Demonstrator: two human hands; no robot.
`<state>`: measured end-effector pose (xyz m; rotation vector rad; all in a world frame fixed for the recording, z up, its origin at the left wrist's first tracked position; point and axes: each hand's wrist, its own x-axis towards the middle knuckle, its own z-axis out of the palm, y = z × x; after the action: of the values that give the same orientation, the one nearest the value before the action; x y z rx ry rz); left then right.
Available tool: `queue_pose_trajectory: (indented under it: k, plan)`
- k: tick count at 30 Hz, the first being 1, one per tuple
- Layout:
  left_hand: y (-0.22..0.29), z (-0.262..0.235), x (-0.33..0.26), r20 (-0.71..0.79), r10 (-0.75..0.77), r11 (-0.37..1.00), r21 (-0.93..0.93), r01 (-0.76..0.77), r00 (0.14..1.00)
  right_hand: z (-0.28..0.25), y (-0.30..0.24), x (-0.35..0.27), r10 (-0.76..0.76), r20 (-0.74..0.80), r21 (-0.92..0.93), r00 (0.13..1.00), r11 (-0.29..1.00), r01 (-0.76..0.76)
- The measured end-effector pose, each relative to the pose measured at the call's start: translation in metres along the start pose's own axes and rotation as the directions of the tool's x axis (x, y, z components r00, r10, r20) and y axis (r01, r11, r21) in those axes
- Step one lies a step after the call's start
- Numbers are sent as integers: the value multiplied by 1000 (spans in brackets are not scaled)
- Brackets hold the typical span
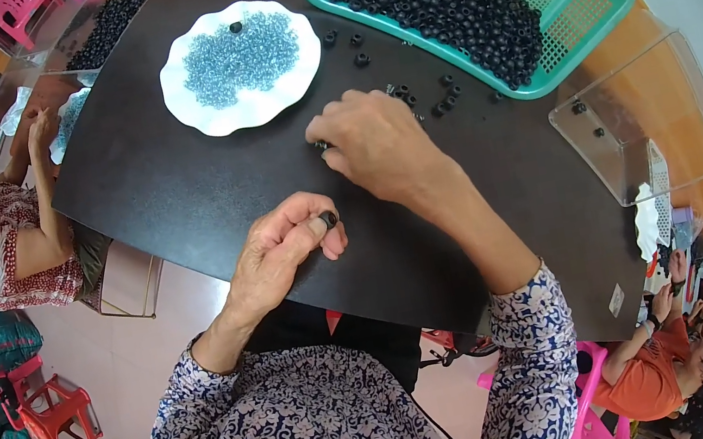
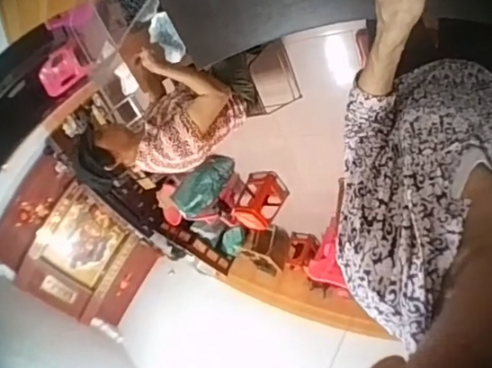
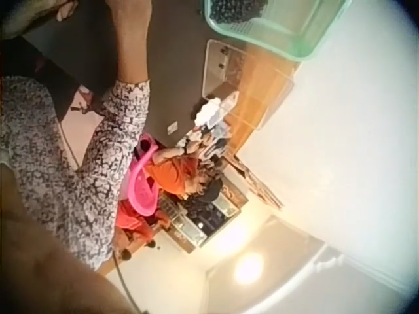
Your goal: Assembling small components by inserting blue beads into black rings.
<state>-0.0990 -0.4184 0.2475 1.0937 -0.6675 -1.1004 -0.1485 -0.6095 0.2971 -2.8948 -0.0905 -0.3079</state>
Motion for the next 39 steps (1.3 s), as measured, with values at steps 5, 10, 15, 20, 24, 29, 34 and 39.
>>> queue_pose_trajectory:
  k: [5, 10, 15, 20, 24, 29, 34, 39]
  plan:
    - [-1, -2, -2, 1, 6, 1000, -25, -6, 1000, 12, -6, 7, 49, 17, -41, 999, 998, -49]
    - [-6, -3, 0, -2, -23, 989, -147, 23, 1000, 4, -9, -13, 92, -64, -10, 994, 996, -93]
    - [-3, -2, -2, -51, -93, 966, -245, 78, 994, -9, -31, -51, 329, -117, 419, 937, 872, -254]
    - [-1, 14, 3, -69, -14, 949, -316, -9, 998, -2, -33, -100, 460, -87, 384, 884, 834, -397]
    - [-6, 23, 5, -36, -22, 969, -247, 12, 999, -4, -28, -116, 442, -88, 297, 893, 867, -400]
    - [-11, 34, 6, -28, 4, 999, -35, -5, 1000, -10, -25, -120, 384, -62, 251, 921, 900, -358]
    - [-11, 32, 7, -42, -28, 999, -45, 26, 999, -10, -26, -119, 376, -27, 262, 926, 897, -356]
    - [-10, 32, 7, -22, -34, 999, -43, 33, 999, -2, -23, -121, 389, -64, 302, 919, 885, -354]
